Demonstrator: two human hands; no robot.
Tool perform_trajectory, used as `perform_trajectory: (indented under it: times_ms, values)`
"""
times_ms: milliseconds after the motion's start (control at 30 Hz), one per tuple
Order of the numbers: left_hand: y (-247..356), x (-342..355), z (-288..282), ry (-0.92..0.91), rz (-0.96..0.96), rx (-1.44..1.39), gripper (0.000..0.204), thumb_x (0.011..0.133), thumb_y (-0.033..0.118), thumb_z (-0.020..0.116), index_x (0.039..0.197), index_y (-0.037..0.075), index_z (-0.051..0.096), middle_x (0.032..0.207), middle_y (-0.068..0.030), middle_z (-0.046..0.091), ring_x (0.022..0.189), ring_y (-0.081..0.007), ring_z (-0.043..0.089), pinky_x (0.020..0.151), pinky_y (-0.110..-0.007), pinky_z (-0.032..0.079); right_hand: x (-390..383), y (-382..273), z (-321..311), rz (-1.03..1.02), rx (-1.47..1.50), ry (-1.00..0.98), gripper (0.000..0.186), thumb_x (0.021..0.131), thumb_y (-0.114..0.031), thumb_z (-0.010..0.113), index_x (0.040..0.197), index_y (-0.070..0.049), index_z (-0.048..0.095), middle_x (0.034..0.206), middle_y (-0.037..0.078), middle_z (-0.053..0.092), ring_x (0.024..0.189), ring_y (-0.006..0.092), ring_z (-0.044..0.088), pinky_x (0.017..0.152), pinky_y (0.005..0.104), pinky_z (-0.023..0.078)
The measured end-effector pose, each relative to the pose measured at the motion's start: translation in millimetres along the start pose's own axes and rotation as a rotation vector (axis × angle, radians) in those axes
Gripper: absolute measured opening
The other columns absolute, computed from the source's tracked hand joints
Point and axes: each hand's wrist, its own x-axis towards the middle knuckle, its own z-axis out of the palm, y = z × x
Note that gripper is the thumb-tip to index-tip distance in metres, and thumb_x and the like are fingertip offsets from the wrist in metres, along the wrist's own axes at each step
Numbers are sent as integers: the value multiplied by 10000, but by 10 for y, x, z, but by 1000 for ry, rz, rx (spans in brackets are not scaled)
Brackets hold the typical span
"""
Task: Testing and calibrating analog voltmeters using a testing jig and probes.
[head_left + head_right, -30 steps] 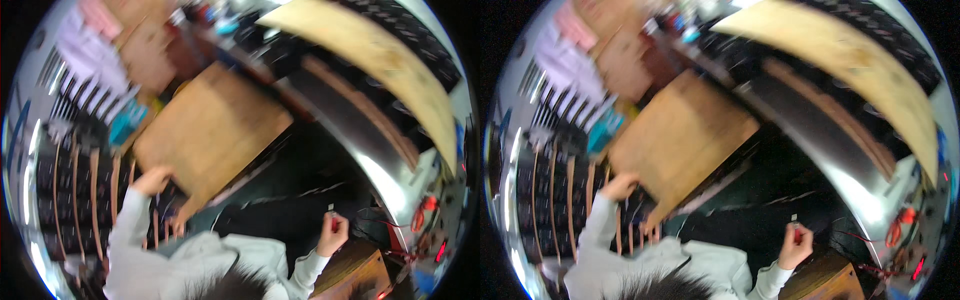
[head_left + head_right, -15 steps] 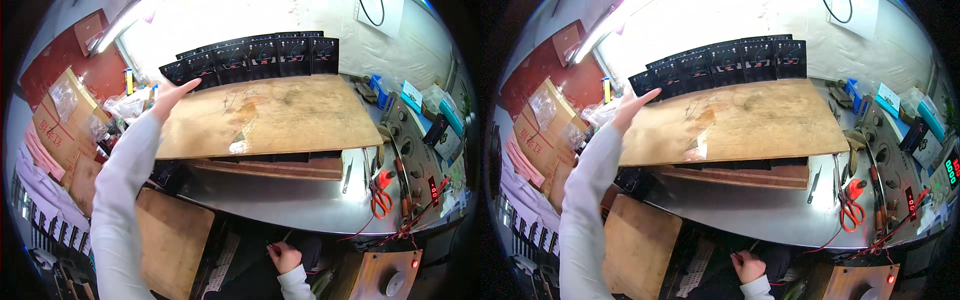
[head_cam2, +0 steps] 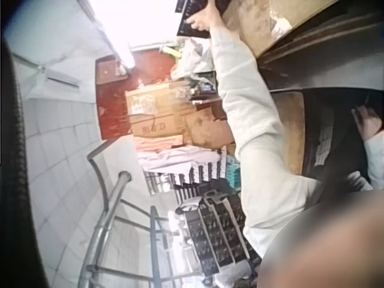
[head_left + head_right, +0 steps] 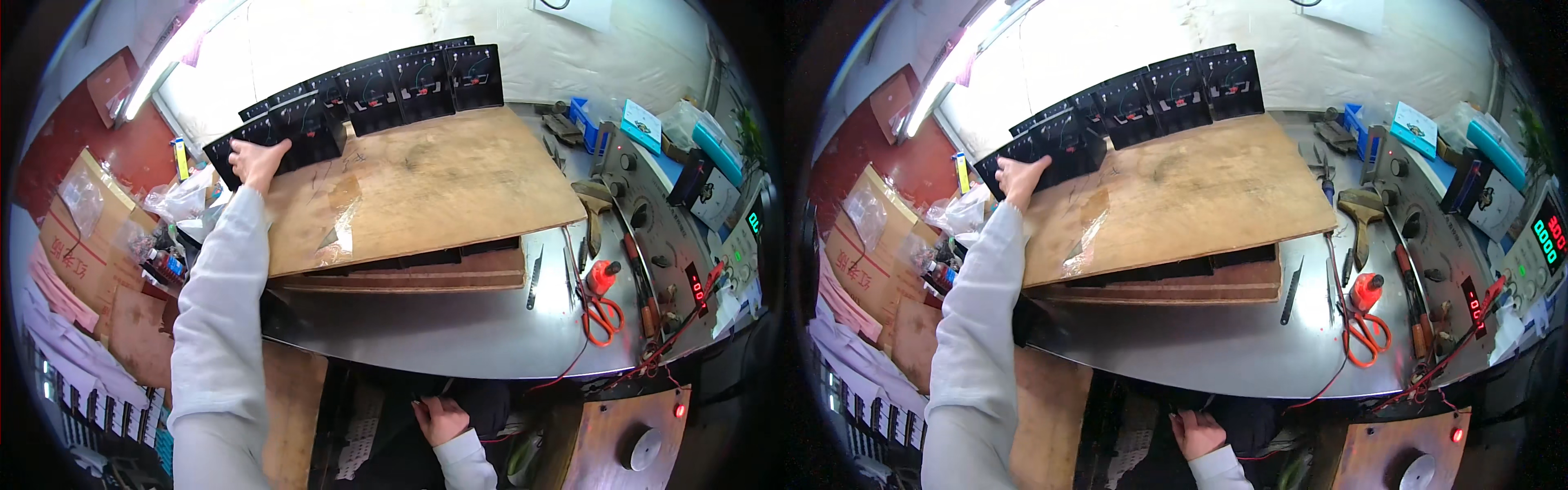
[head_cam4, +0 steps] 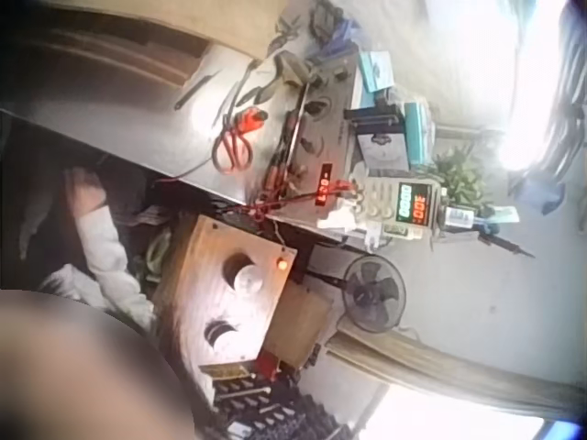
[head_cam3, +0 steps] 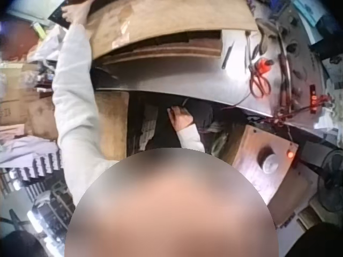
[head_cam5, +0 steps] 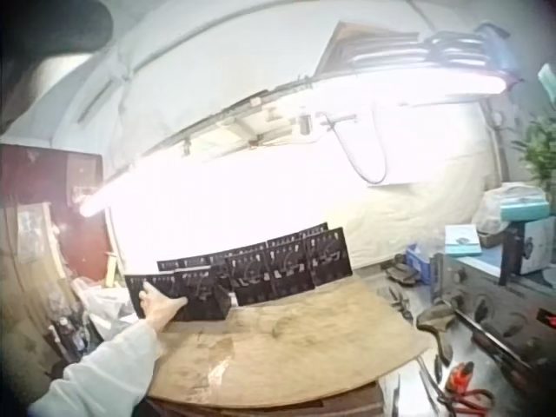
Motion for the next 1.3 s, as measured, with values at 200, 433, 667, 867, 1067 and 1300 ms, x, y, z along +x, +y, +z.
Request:
perform_trajectory:
  times_ms: [200, 433, 667, 867, 1067, 1300]
  values:
    - [-464, -639, -728, -248, 433, -279, 1212, 679, 498, 897, 1504, -122, 262, 1317, -299, 515, 1210, -382, 551, 1033, -439, 468, -80, 0, 11, -19, 12, 8, 182, 843, -239, 775, 891, -95, 676, 725, 110, 687, 656, 299, 671, 594, 382, 555]
    - [-240, -790, -1481, 450, 1228, 100, 673, 817, 181, 773, 1416, 45, 497, 1267, -182, 550, 1115, -366, 575, 999, -467, 437, -118, -56, -85, -114, 35, -32, 171, 846, -239, 776, 841, -106, 668, 727, 102, 683, 662, 293, 666, 601, 383, 546]
    - [-312, -1407, -1859, 63, 1188, 119, 321, 801, 38, 681, 1121, 60, 665, 1003, -139, 620, 1030, -334, 596, 992, -448, 405, -495, -116, -709, 194, 310, 36, 177, 820, -192, 827, 899, -59, 741, 754, 105, 712, 680, 238, 706, 625, 320, 549]
    - [-705, -2712, -2258, 127, 1346, -277, 342, 720, 121, 719, 1060, 82, 736, 920, -34, 631, 817, -244, 560, 853, -474, 433, -1002, 4, -1346, 644, 239, 244, 182, 815, -106, 832, 932, -1, 741, 728, 105, 704, 632, 97, 619, 610, 261, 506]
    - [-706, -3547, -1374, -137, 1358, -518, 285, 735, 51, 743, 1019, 65, 741, 843, 20, 527, 777, -155, 548, 850, -413, 417, -602, -258, -1580, 545, 181, 319, 179, 817, -62, 823, 930, -2, 697, 765, 4, 672, 674, 46, 553, 611, 211, 449]
    - [-891, -3901, -1269, -393, 1125, -685, 637, 659, 430, 870, 1183, 108, 703, 1185, -43, 603, 1163, -238, 505, 1045, -470, 319, -203, -691, -1561, 436, 109, 274, 216, 761, -13, 837, 923, -12, 692, 772, 57, 636, 631, 126, 575, 570, 264, 450]
